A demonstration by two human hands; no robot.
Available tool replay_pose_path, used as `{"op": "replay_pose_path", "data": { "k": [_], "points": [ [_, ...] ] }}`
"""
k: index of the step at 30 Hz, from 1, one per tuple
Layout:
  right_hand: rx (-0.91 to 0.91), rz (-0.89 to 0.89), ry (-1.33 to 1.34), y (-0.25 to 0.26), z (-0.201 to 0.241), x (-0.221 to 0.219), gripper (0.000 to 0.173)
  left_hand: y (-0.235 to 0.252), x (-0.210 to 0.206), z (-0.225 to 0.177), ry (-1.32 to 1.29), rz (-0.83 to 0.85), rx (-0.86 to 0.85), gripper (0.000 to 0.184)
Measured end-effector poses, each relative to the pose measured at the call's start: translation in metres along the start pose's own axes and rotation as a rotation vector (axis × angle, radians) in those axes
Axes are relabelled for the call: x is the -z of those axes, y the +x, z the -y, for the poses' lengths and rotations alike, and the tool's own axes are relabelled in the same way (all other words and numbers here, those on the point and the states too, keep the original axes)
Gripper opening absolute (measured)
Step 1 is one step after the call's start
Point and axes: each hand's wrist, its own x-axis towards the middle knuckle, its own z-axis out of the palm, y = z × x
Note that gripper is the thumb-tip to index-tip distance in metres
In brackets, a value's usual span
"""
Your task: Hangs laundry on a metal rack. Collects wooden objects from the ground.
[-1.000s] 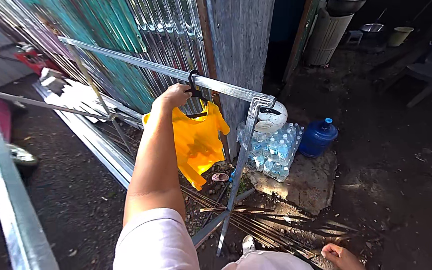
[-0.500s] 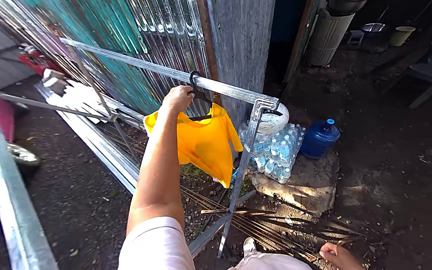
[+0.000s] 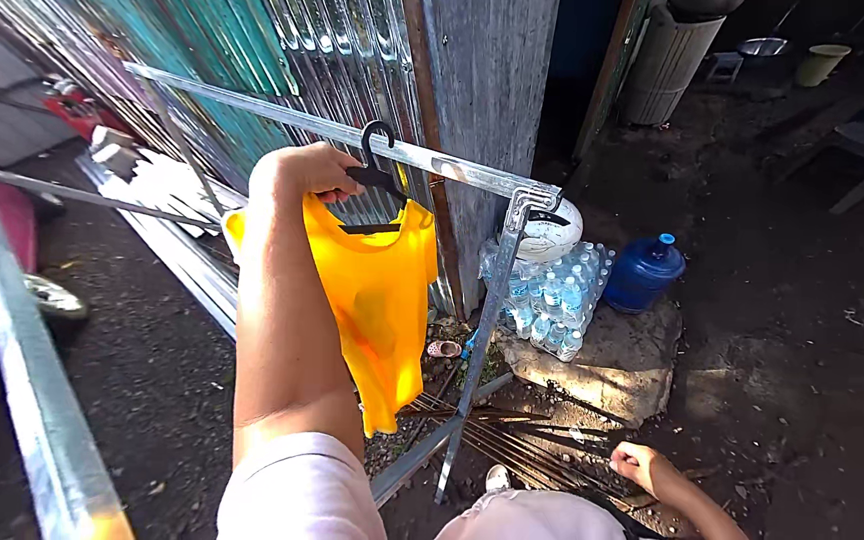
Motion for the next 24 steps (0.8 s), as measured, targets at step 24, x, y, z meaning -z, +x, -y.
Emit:
{"op": "replay_pose_path", "data": {
  "k": [24],
  "points": [
    [0.591,-0.297,0.282,0.056,0.205,0.188,0.022,0.021,-0.089,0.022,0.163,0.061,0.007,0.016]
  ]
}}
